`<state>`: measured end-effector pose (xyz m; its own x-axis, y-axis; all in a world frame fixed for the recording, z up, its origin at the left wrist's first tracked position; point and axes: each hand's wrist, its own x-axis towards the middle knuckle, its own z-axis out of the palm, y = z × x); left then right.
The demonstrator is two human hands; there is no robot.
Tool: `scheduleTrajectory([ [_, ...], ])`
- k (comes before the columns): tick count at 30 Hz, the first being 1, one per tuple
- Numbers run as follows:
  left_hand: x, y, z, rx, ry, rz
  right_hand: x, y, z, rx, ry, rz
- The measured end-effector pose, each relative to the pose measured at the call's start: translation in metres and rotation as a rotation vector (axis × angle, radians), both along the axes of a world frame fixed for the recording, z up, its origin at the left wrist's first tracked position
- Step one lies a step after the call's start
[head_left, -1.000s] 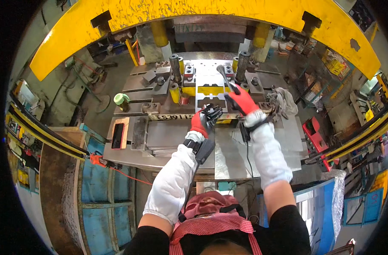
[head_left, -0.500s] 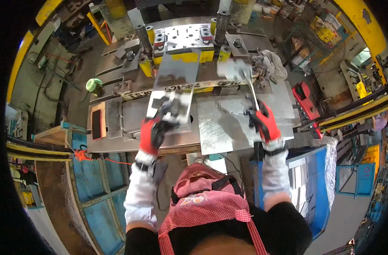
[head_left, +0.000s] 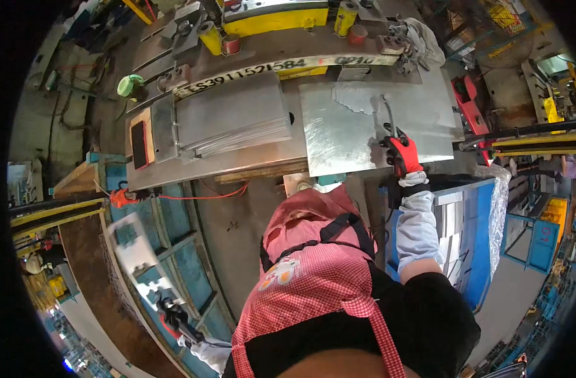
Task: The recorder uses tongs to feed metal sheets into a industrial press machine, cycling the machine to shape parts.
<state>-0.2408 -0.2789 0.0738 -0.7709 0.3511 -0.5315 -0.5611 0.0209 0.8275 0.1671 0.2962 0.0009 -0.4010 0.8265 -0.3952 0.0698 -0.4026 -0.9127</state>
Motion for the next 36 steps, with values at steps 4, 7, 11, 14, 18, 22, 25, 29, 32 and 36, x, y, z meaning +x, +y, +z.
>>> scheduleTrajectory([
  [4, -0.052, -0.087, 0.002, 0.008, 0.134, 0.29, -0.01, -0.014, 0.031, 0.005, -0.039, 0.019],
  [7, -0.109, -0.132, 0.012, 0.092, 0.259, 0.444, -0.021, -0.018, 0.047, 0.0, -0.021, 0.087],
  [11, -0.145, -0.156, 0.011, 0.246, 0.376, 0.514, -0.076, -0.028, 0.075, 0.124, -0.022, 0.333],
  [14, -0.129, -0.037, -0.022, 0.02, 0.596, 0.199, -0.119, -0.02, 0.089, 0.213, -0.021, 0.562],
  [18, -0.013, 0.142, -0.003, -0.246, 0.398, -0.417, -0.175, 0.017, 0.091, 0.274, -0.052, 0.749],
  [22, 0.058, 0.242, -0.018, 0.151, 0.01, -0.634, -0.201, 0.044, 0.103, 0.438, -0.253, 0.87],
  [25, 0.085, 0.301, 0.011, 0.483, -0.159, -0.708, -0.189, 0.039, 0.118, 0.396, -0.107, 0.829],
  [29, 0.082, 0.365, -0.007, 1.067, -0.326, -0.395, -0.175, 0.004, 0.161, 0.444, -0.2, 0.749],
  [32, 0.049, 0.4, -0.031, 1.006, -0.474, -0.18, -0.168, -0.003, 0.156, 0.635, -0.197, 0.766],
  [36, 0.054, 0.363, -0.079, 0.279, 0.408, -0.302, -0.133, -0.018, 0.144, 0.495, -0.212, 0.792],
])
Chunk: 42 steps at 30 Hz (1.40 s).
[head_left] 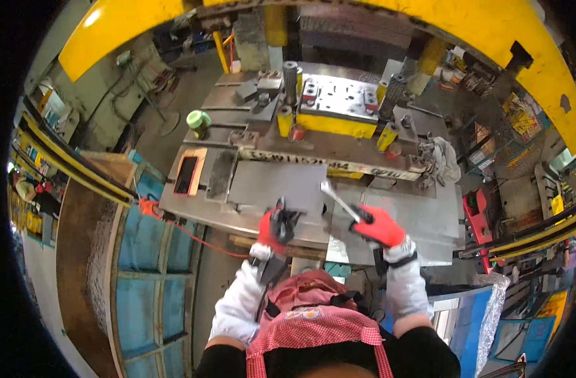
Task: The recorder uses tongs to feed metal sheets into a industrial press machine, cycling the machine to shape parts.
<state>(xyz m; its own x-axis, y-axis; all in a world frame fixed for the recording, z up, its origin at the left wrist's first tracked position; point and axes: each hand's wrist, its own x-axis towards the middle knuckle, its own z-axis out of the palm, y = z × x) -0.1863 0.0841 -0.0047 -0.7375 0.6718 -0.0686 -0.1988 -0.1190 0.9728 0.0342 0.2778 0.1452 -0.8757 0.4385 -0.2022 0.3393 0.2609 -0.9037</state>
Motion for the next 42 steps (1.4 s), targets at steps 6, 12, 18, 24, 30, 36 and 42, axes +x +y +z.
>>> scheduleTrajectory([
  [6, 0.026, 0.014, 0.126, 0.048, -0.028, -0.152, 0.082, -0.033, -0.02, -0.379, 0.081, 0.023],
  [12, -0.024, 0.128, 0.17, 0.136, 0.157, -0.422, 0.061, -0.038, 0.013, -0.493, 0.257, -0.229],
  [18, -0.09, 0.223, 0.121, -0.014, 0.485, -0.579, 0.025, -0.007, 0.022, -0.528, 0.276, -0.3],
  [24, -0.14, 0.216, 0.065, 0.062, 0.537, -0.422, -0.008, 0.007, 0.014, -0.589, 0.3, -0.243],
  [30, -0.022, 0.176, 0.089, 0.353, -0.756, -0.478, -0.007, 0.017, 0.016, -0.569, 0.312, -0.209],
  [36, -0.013, 0.197, 0.082, 0.261, -0.416, -0.226, -0.007, 0.023, 0.019, -0.501, 0.272, -0.208],
  [42, -0.008, 0.195, 0.098, 0.501, -0.681, -0.225, 0.008, 0.0, 0.002, -0.59, 0.367, -0.368],
])
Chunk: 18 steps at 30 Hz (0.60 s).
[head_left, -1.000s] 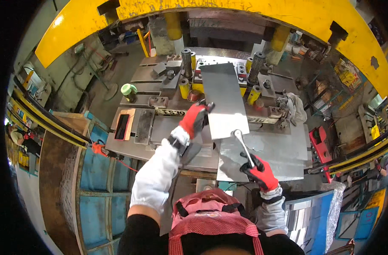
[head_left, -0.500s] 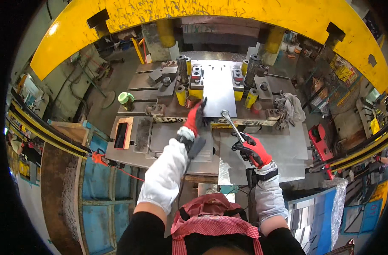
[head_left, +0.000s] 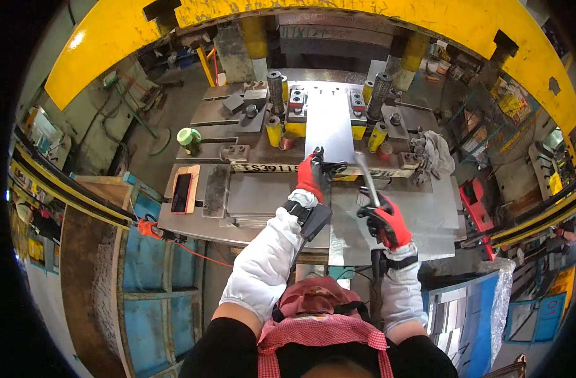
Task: The recorder uses tongs to feed metal sheets into a industrial press machine, cycling the machine to shape parts.
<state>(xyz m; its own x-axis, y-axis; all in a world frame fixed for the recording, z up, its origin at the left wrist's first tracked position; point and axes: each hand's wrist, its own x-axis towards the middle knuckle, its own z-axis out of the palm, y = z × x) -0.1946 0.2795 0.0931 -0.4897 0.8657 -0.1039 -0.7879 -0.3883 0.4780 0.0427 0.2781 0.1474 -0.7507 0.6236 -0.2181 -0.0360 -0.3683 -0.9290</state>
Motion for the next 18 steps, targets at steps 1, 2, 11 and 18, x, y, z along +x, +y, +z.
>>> scheduleTrajectory([
  [1, 0.002, 0.0, 0.005, 0.001, 0.003, -0.001, 0.01, -0.004, -0.005, -0.066, 0.087, -0.099],
  [2, 0.003, 0.0, 0.009, -0.066, -0.079, -0.006, 0.022, -0.001, -0.023, -0.053, 0.073, -0.172],
  [11, 0.004, 0.008, -0.003, -0.056, -0.1, 0.032, 0.09, 0.021, -0.168, 0.015, 0.058, -0.722],
  [18, 0.002, 0.01, 0.006, -0.127, -0.141, 0.003, 0.091, 0.024, -0.165, -0.213, 0.171, -0.747],
])
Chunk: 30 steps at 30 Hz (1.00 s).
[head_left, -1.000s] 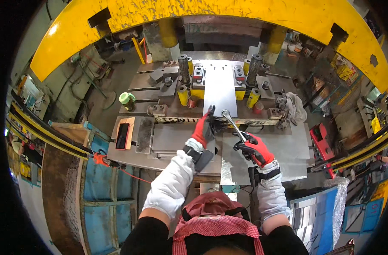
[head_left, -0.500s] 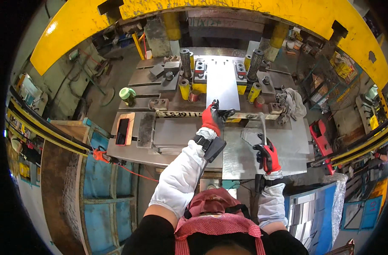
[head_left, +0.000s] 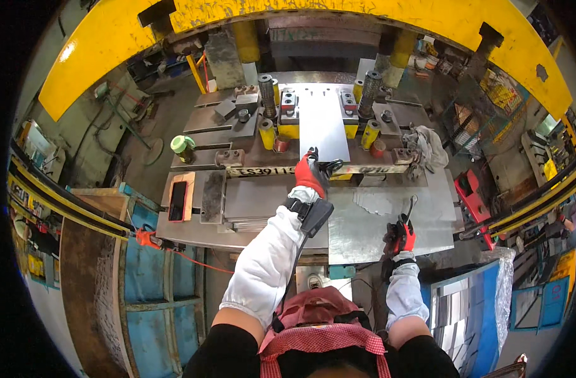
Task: The recorder uses tongs to feed metal sheets into a industrial press machine, cycling the machine to shape parts.
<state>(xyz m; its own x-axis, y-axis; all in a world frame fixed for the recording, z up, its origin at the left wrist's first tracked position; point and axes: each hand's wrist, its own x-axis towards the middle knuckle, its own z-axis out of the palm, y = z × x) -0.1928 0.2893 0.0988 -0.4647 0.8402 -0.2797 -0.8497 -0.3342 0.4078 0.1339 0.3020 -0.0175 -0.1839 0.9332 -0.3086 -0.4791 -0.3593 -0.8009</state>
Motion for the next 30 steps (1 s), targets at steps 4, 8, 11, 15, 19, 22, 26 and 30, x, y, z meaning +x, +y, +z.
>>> scheduleTrajectory([
  [4, 0.0, -0.001, -0.001, 0.002, -0.002, -0.002, -0.001, -0.001, -0.004, 0.017, -0.002, -0.003],
  [8, 0.004, -0.002, 0.007, -0.034, -0.024, -0.032, 0.001, 0.003, -0.006, -0.021, -0.048, -0.046],
  [11, 0.001, -0.003, 0.003, 0.008, 0.017, 0.0, 0.0, 0.002, -0.012, 0.039, -0.025, -0.028],
  [15, 0.005, -0.001, 0.003, 0.044, 0.026, 0.02, 0.001, 0.003, -0.013, 0.007, -0.006, -0.061],
  [19, 0.003, -0.004, 0.005, 0.019, 0.003, 0.017, 0.001, 0.004, -0.014, -0.02, 0.001, -0.05],
  [22, 0.004, -0.004, 0.008, 0.053, -0.021, 0.001, 0.002, 0.003, -0.012, -0.004, 0.01, -0.047],
  [26, 0.004, -0.002, 0.009, -0.031, -0.043, 0.034, 0.001, 0.003, -0.012, -0.005, 0.005, -0.056],
  [30, 0.001, -0.001, 0.006, -0.034, -0.056, 0.023, 0.0, 0.001, -0.009, 0.028, -0.022, -0.062],
])
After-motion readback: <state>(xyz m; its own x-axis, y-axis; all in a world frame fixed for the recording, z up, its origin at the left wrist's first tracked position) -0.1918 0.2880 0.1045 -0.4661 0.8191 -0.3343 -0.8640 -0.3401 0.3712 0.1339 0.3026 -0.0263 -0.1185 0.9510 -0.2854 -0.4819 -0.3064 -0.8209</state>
